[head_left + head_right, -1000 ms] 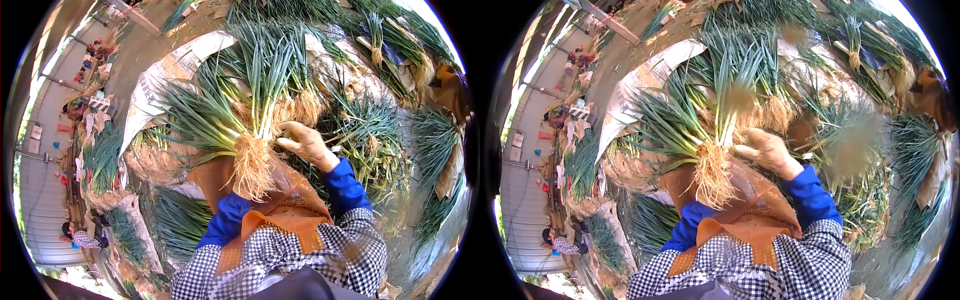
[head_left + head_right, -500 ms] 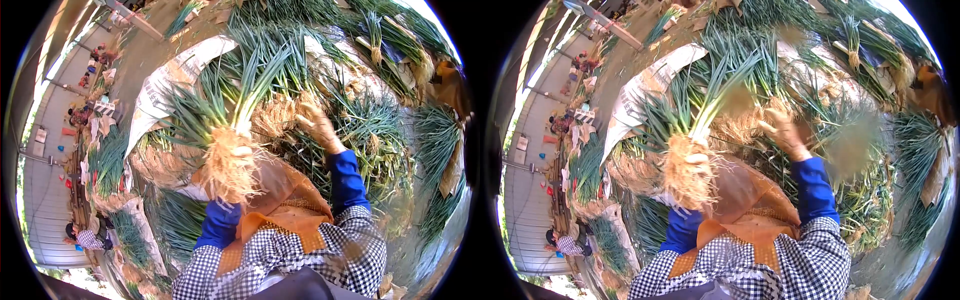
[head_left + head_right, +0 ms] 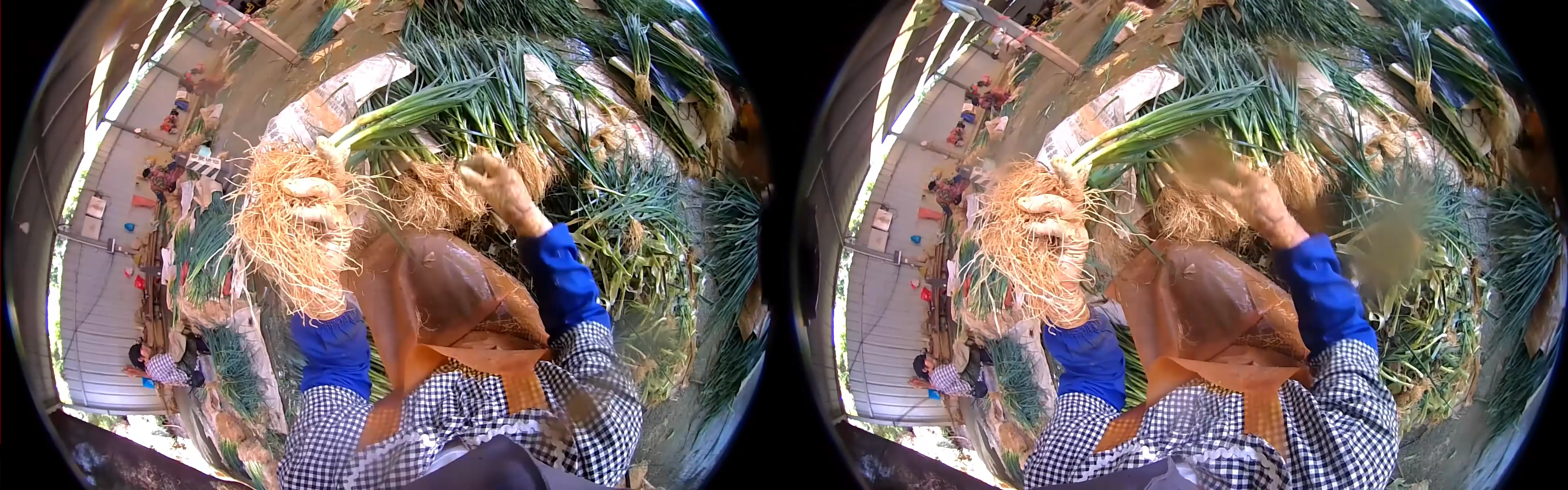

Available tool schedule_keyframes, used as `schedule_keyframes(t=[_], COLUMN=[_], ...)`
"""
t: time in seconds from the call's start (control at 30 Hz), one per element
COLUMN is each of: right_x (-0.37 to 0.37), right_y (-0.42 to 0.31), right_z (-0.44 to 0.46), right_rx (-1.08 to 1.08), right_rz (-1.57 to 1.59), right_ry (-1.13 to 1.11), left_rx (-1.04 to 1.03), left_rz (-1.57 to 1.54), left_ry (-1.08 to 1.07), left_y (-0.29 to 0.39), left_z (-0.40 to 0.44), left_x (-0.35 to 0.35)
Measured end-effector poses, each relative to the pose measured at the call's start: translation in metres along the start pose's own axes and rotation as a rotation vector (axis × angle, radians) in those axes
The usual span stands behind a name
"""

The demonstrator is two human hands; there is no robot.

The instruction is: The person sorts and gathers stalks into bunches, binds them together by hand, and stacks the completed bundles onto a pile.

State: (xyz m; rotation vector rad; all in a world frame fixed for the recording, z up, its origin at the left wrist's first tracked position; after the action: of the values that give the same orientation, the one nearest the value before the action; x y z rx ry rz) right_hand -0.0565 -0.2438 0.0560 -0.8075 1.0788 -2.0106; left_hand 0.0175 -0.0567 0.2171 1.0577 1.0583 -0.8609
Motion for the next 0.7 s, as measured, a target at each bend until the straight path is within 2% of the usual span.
schedule_keyframes(t=[0.03, 0.07, 0.13, 0.17, 0.27, 0.37, 0.43, 0.5, 0.57, 0.63, 0.7], right_x=[0.008, 0.006, -0.023, -0.042, -0.052, 0.004, 0.063, 0.098, 0.042, -0.03, -0.092], right_y=[-0.016, -0.022, -0.049, -0.032, -0.046, -0.048, -0.009, 0.106, 0.068, 0.014, -0.057], right_z=[0.018, 0.037, 0.076, 0.089, 0.094, 0.045, 0.003, -0.029, -0.034, -0.004, 0.023], right_rx=[0.133, 0.264, 0.177, 0.178, 0.207, 0.158, 0.376, -0.108, -0.32, -0.193, 0.057], right_rz=[0.185, -0.339, -0.389, -0.261, 0.378, 1.089, 1.207, 0.678, 0.432, 0.408, 0.578], right_ry=[0.196, 0.18, -0.083, -0.11, -0.051, 0.222, 0.292, 0.485, 0.333, -0.011, -0.159], left_rx=[0.009, 0.012, 0.021, 0.021, 0.022, 0.018, 0.015, 0.014, 0.03, 0.031, 0.034], left_rz=[-0.007, -0.01, -0.008, -0.004, 0.0, 0.002, -0.005, -0.015, -0.014, -0.018, -0.016], left_ry=[-0.006, -0.007, -0.005, -0.003, -0.007, -0.01, -0.014, -0.019, -0.024, -0.02, -0.024], left_y=[-0.001, -0.004, -0.005, -0.006, -0.006, -0.003, 0.0, 0.003, 0.002, 0.005, 0.007], left_z=[0.005, 0.006, 0.012, 0.013, 0.013, 0.009, 0.007, 0.007, 0.01, 0.011, 0.012], left_x=[0.0, 0.0, -0.001, 0.0, -0.003, -0.01, -0.015, -0.02, -0.025, -0.031, -0.04])
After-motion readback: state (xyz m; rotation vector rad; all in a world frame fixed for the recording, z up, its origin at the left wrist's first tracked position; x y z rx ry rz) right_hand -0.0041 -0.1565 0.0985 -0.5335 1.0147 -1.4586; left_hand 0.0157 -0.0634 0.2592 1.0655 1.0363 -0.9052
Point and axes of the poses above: each hand's wrist, its own z-axis towards the middle knuckle, its own x-axis out of the back of the hand, y = z × x, the point moved 8 cm from there along z, towards the middle knuckle, and after that the axes turned 13 degrees about x, right-handed, at the moved point
